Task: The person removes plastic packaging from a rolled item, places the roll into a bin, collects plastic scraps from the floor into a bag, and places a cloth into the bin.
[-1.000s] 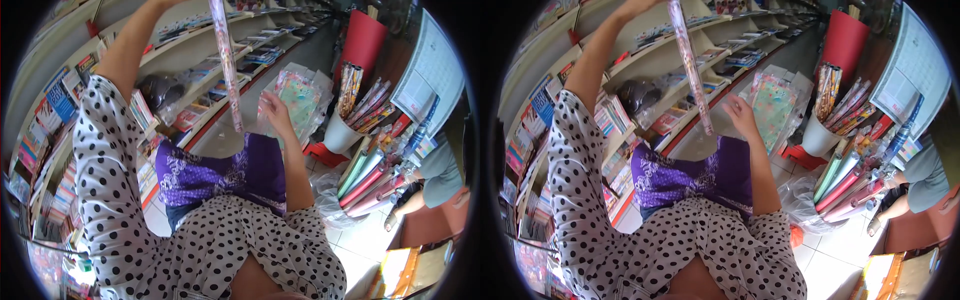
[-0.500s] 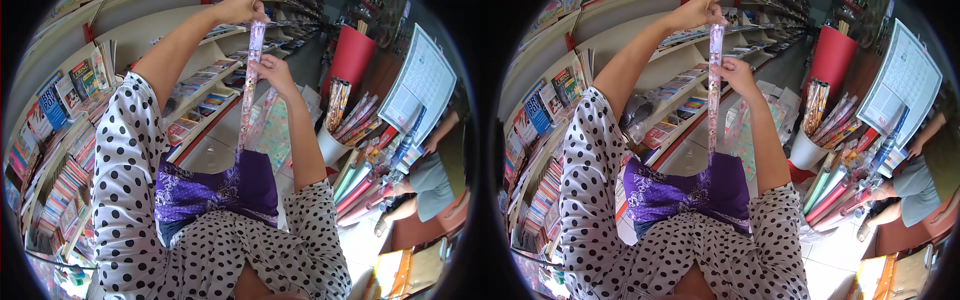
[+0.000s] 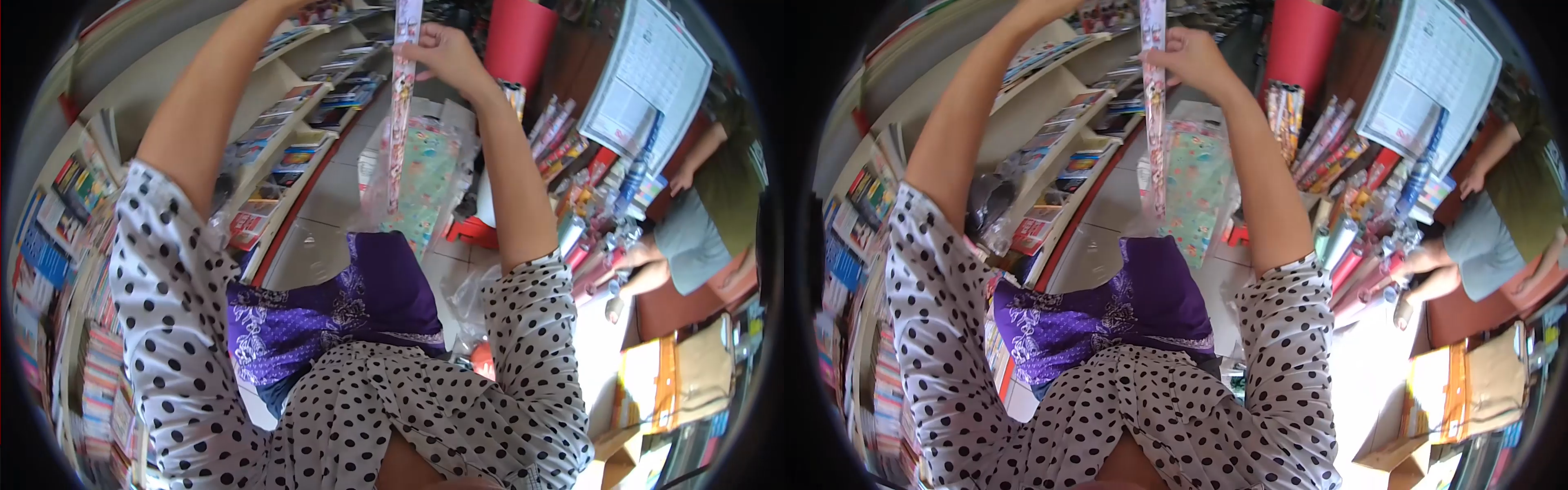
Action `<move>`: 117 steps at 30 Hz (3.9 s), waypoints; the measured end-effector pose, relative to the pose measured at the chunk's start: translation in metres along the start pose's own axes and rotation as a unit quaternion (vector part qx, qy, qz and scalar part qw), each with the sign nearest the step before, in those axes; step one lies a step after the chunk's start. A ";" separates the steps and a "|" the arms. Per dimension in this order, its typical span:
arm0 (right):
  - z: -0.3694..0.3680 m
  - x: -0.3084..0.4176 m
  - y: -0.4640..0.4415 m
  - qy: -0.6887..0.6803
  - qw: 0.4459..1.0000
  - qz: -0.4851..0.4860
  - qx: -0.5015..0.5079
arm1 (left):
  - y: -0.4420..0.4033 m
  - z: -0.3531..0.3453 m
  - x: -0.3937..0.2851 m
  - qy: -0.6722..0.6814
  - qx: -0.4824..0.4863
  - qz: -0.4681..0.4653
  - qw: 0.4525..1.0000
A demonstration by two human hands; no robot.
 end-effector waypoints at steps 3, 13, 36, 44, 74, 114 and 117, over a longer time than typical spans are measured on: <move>0.068 -0.003 0.015 0.035 0.998 -0.002 -0.060 | 0.017 -0.001 -0.008 -0.002 0.011 0.134 0.991; 0.256 -0.037 0.089 0.197 0.930 -0.160 -0.267 | 0.089 -0.038 0.103 -0.144 0.126 0.074 0.979; 0.317 -0.288 0.138 0.168 0.878 -0.305 -0.329 | 0.303 -0.085 0.129 -0.066 0.293 0.339 0.892; 0.334 -0.332 0.176 0.265 0.794 -0.448 -0.315 | 0.331 -0.082 0.123 -0.018 0.295 0.372 0.880; -0.185 -0.246 0.029 0.121 0.885 -0.179 0.413 | 0.508 -0.122 0.129 0.043 0.449 0.429 0.783; -0.468 -0.295 -0.061 -0.130 0.812 -0.206 0.531 | 0.486 -0.083 0.126 -0.013 0.230 0.533 0.814; -0.432 -0.221 -0.092 -0.373 0.769 -0.159 0.494 | 0.488 -0.072 0.152 0.146 0.064 0.582 0.797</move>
Point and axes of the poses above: each hand's wrist, its own y-axis away from the middle knuckle, its own z-axis out of the back of the hand, x = y × z, the point moved 5 cm from there along -y, towards the middle knuckle, and after that the axes turned 6 degrees about x, right-handed, at the moved point
